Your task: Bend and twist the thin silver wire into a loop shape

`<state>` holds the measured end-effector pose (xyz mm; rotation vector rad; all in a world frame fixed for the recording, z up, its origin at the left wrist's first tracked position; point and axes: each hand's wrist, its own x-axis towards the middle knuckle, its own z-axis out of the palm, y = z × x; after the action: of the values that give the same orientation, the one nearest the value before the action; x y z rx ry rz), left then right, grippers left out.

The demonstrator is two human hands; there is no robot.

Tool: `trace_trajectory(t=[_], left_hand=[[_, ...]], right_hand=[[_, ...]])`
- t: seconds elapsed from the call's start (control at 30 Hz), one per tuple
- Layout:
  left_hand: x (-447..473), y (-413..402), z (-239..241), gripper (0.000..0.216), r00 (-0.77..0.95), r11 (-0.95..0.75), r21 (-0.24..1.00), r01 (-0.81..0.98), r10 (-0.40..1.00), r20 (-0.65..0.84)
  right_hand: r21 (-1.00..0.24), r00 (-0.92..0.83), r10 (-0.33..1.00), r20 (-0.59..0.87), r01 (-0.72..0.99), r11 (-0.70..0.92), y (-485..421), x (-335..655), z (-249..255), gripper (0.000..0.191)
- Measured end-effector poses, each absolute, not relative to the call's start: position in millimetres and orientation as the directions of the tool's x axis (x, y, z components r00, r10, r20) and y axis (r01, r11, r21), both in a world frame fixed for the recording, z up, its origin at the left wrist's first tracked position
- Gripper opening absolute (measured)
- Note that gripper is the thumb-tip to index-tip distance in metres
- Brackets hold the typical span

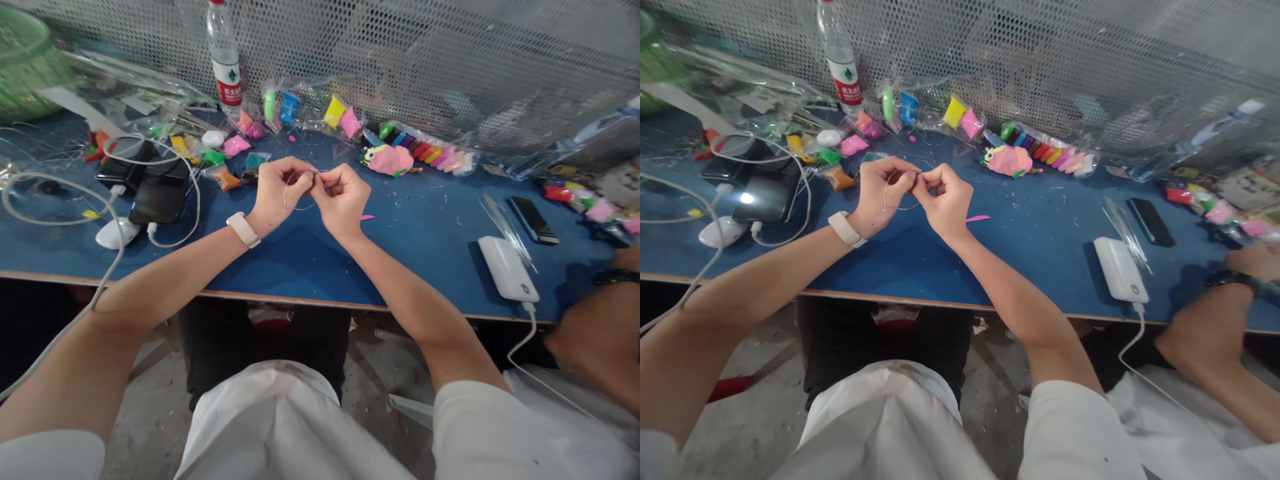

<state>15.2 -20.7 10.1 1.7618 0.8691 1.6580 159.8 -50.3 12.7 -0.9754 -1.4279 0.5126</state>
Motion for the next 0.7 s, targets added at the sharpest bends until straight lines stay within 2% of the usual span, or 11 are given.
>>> trace_trajectory(t=[0.27,0.5,0.7], left_hand=[[16.8,-22.2,10.8,0.018,0.012,-0.611,0.791,0.015,0.791,0.611],[13.1,-22.8,13.1,0.014,0.034,-0.632,0.771,0.079,0.775,0.631],[10.9,-20.9,11.9,0.011,0.028,-0.635,0.763,0.121,0.771,0.636]], right_hand=[[-0.825,0.102,0.826,0.554,0.195,0.53,-48.7,157.9,16.2,0.055],[-0.849,0.08,0.847,0.526,0.105,0.517,-39.9,159.2,14.6,0.055],[-0.908,0.082,0.904,0.419,0.017,0.419,-32.9,157.8,8.2,0.059]])
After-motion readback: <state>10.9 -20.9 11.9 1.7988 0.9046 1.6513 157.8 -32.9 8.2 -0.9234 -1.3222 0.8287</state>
